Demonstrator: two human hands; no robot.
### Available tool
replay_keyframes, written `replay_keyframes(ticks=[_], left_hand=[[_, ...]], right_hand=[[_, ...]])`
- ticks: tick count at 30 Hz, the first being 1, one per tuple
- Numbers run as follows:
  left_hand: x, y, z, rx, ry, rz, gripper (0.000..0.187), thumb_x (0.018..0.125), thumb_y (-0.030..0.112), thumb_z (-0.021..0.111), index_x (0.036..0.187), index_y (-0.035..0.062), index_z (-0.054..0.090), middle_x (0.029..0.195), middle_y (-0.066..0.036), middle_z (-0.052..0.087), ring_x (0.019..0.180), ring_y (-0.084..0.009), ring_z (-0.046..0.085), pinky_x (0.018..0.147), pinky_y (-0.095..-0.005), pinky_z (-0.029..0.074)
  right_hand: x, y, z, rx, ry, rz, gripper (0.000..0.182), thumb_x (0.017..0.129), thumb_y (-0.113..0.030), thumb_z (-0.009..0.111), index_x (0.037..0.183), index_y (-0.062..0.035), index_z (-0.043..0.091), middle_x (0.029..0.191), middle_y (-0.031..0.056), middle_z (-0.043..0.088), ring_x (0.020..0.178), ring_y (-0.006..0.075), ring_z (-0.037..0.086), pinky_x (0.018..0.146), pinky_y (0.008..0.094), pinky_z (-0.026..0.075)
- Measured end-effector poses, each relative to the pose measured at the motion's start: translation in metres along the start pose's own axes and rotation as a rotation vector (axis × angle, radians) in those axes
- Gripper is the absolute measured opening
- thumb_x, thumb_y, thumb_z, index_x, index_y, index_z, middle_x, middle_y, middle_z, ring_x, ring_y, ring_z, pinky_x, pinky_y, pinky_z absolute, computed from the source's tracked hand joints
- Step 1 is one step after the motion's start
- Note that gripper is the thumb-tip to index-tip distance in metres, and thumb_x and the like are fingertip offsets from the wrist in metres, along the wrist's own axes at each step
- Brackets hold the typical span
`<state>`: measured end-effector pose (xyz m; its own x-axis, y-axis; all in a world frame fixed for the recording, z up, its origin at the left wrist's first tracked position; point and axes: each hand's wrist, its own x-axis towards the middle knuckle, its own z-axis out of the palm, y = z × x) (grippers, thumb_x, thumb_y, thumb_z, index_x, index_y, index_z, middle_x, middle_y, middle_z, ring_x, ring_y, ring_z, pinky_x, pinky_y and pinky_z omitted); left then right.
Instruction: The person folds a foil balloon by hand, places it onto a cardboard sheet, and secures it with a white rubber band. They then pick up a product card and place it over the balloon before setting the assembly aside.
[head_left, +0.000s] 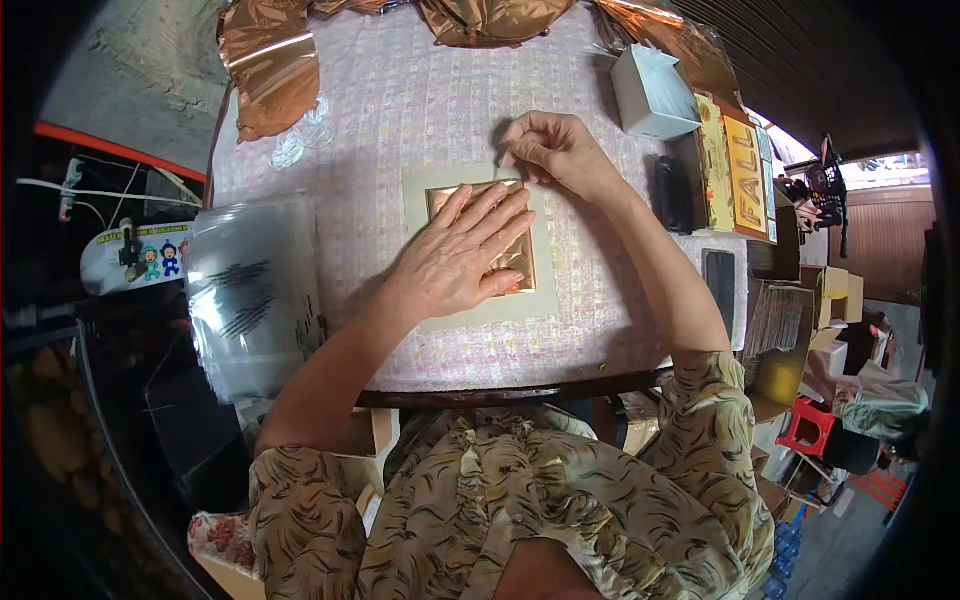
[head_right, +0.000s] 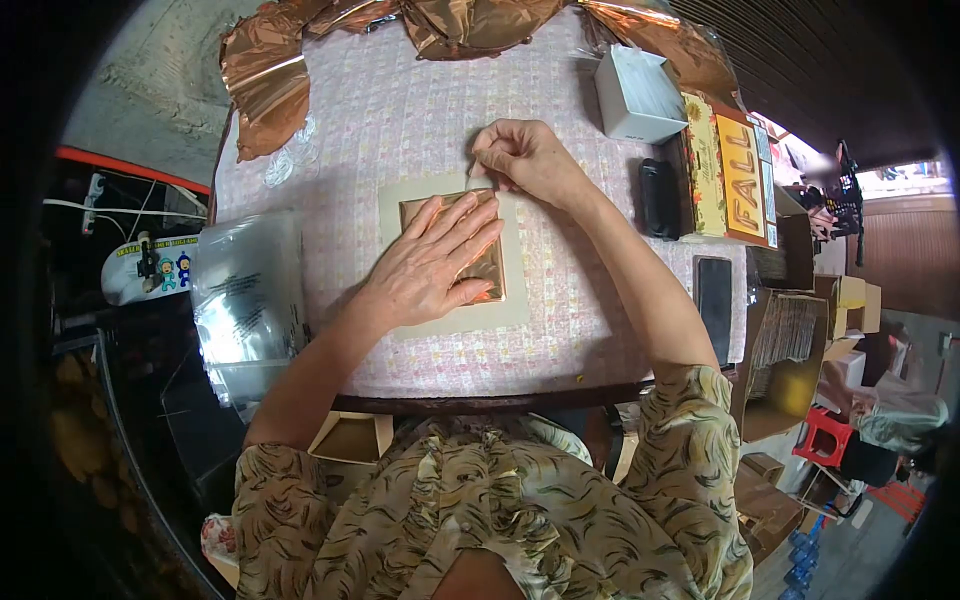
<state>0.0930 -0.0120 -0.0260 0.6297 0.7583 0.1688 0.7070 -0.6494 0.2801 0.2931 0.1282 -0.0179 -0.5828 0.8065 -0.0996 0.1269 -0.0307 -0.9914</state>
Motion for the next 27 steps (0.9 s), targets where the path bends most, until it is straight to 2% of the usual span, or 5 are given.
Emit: replay_keyframes(ticks=[6,8,14,18,27], left_hand=[[0.001,0.000,-0.002,0.021,-0.016,-0.005,0.073,0.097,0.056,0.055,0.153,0.0103,0.043,0.164,-0.009,0.033,0.153,-0.0267,0.025,0.125,-0.0527,0.019],[0.001,0.001,-0.001,0.019,-0.015,-0.017,0.073,0.097,0.057,0.055,0.153,0.0115,0.043,0.164,-0.008,0.033,0.153,-0.0272,0.025,0.125,-0.0535,0.019],[0.000,0.000,0.001,0.005,-0.004,-0.016,0.073,0.096,0.056,0.057,0.153,0.0123,0.044,0.164,-0.008,0.033,0.153,-0.0290,0.024,0.125,-0.0528,0.018],[0.001,-0.001,0.000,0.028,-0.005,-0.009,0.073,0.096,0.055,0.057,0.153,0.0125,0.044,0.164,-0.008,0.033,0.153,-0.0296,0.024,0.125,-0.0527,0.016],[0.000,0.001,0.000,0.003,0.011,-0.025,0.071,0.095,0.054,0.059,0.152,0.0133,0.047,0.164,-0.008,0.035,0.153,-0.0310,0.024,0.123,-0.0587,0.016]], right_hand=[[0.008,-0.009,-0.004,-0.051,-0.042,0.091,0.008,0.099,-0.011,0.067,0.099,-0.0034,0.067,0.083,0.0040,0.074,0.056,0.0031,0.052,0.050,0.0191,0.040],[0.011,-0.014,-0.002,-0.075,-0.011,0.108,0.007,0.094,-0.002,0.065,0.088,0.0002,0.067,0.077,0.0086,0.073,0.051,0.0057,0.051,0.046,0.0222,0.041],[0.018,-0.013,-0.003,-0.117,-0.056,0.201,0.008,0.094,-0.008,0.068,0.087,-0.0037,0.068,0.074,0.0055,0.072,0.048,0.0036,0.048,0.043,0.0203,0.035],[0.020,-0.014,-0.001,-0.125,-0.075,0.183,0.009,0.092,-0.009,0.069,0.085,-0.0042,0.069,0.073,0.0063,0.072,0.048,0.0036,0.048,0.043,0.0204,0.034],[0.022,-0.009,-0.002,-0.140,-0.017,0.229,0.007,0.085,-0.008,0.070,0.080,-0.0021,0.069,0.070,0.0087,0.071,0.046,0.0045,0.045,0.041,0.0228,0.032]])
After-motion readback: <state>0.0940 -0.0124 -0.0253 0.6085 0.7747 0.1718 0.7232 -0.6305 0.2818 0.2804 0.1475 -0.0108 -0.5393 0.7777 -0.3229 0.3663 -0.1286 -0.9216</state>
